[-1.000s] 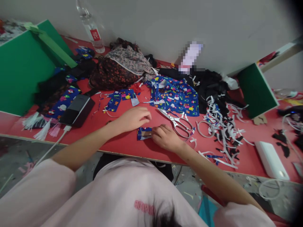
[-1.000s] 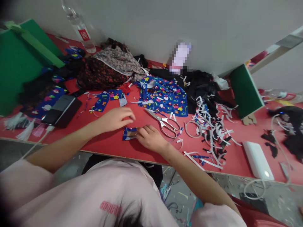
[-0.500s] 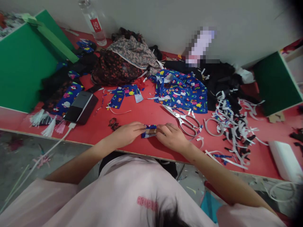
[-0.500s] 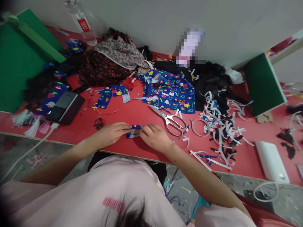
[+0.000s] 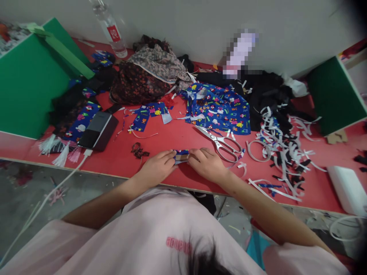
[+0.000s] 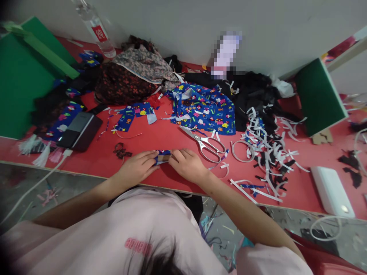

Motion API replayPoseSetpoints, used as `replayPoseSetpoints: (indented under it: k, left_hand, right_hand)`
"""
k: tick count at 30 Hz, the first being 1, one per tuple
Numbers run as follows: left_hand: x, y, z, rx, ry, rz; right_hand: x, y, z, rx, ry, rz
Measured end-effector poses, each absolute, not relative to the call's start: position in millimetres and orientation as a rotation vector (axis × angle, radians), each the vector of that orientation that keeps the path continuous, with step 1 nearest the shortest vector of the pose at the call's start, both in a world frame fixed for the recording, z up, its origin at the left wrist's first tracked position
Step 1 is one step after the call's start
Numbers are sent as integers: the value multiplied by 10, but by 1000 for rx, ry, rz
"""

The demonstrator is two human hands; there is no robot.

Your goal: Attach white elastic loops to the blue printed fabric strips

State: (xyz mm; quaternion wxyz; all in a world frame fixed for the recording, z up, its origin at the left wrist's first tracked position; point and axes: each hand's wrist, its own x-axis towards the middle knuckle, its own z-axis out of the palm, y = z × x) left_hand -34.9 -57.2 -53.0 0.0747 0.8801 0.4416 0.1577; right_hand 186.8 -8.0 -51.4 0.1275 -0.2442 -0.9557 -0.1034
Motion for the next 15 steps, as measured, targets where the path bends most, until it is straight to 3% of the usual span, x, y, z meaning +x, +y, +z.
replayPoseSetpoints:
  k: [8, 15]
  left_hand:
    - [-341, -569, -505, 2856, 1284, 383]
    - [-333, -520, -475, 2669, 1460, 517]
  right_hand:
    - [1877, -99, -502, -714, -2747, -275]
    - [1853, -85, -543, -851, -2679, -166]
